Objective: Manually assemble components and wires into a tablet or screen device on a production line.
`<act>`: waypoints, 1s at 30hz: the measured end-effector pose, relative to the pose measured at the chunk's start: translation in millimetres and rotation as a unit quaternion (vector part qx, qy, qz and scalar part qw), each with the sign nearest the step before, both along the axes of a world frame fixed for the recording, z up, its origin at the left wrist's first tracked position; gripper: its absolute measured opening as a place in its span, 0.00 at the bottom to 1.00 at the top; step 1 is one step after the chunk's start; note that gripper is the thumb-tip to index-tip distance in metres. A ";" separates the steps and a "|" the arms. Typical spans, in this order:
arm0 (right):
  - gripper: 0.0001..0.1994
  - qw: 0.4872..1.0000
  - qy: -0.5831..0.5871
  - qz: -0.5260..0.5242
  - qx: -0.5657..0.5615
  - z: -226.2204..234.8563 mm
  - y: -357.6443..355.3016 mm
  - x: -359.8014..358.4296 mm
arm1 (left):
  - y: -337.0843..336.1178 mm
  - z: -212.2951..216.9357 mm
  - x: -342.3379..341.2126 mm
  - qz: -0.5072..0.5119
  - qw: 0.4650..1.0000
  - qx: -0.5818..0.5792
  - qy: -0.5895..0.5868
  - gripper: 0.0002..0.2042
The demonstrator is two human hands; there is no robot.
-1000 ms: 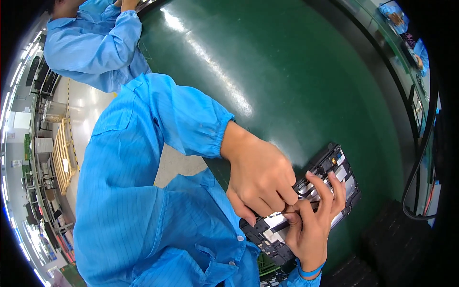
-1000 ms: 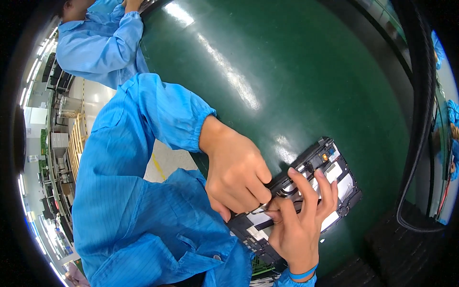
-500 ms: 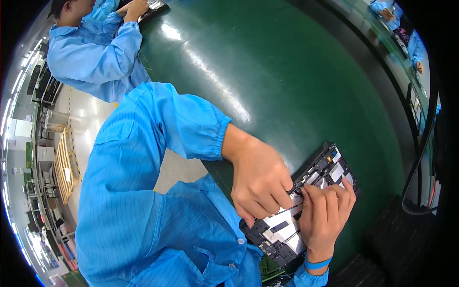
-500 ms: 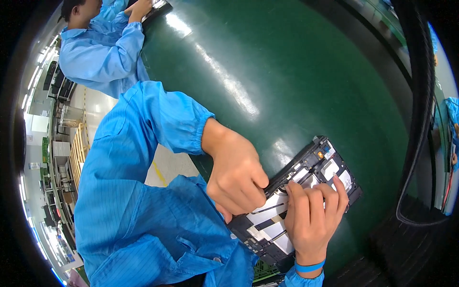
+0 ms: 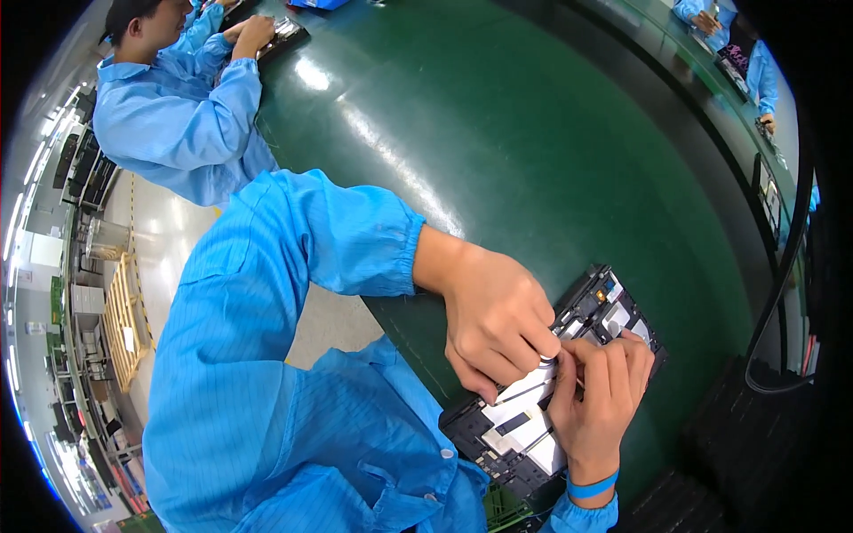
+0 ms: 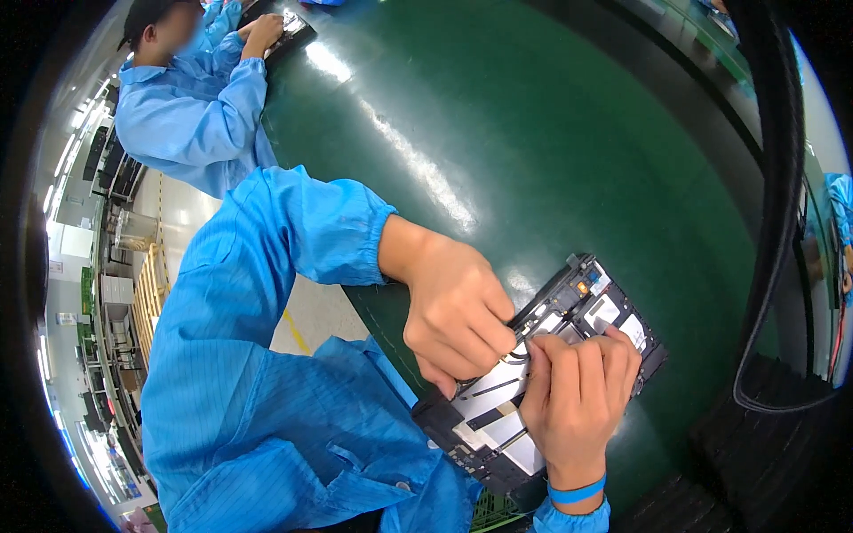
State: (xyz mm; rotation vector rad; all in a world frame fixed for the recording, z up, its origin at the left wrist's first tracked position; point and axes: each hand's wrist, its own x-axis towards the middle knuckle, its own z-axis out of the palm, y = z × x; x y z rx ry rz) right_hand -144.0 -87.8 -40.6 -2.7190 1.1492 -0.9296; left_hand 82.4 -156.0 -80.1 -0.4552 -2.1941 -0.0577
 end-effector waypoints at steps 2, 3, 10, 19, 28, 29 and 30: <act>0.05 1.000 -0.008 -0.001 0.004 -2.5 -0.9 0.8 | -4.0 -1.6 0.9 0.013 1.000 -0.020 0.019 0.23; 0.05 1.000 -0.011 0.001 0.007 -2.9 -0.7 0.9 | -4.5 -1.4 1.4 0.012 1.000 -0.021 0.016 0.23; 0.06 0.999 -0.028 0.005 0.023 -7.6 1.1 -10.8 | -0.8 -0.4 -4.6 0.036 0.995 -0.086 0.029 0.24; 0.06 1.000 -0.011 0.005 -0.004 -6.2 1.0 -10.0 | -3.7 -1.6 -3.7 0.035 0.999 -0.029 -0.007 0.20; 0.08 0.998 -0.021 -0.018 0.057 3.8 -12.2 -6.7 | -7.7 0.9 -7.2 0.015 1.000 -0.005 -0.013 0.19; 0.08 0.998 -0.021 -0.019 0.054 3.6 -14.2 -7.8 | -6.9 2.1 -7.6 0.020 0.999 -0.025 0.004 0.21; 0.08 0.999 -0.018 -0.005 0.043 2.7 -16.6 -10.9 | -5.7 1.6 -7.6 0.020 0.999 -0.028 0.004 0.21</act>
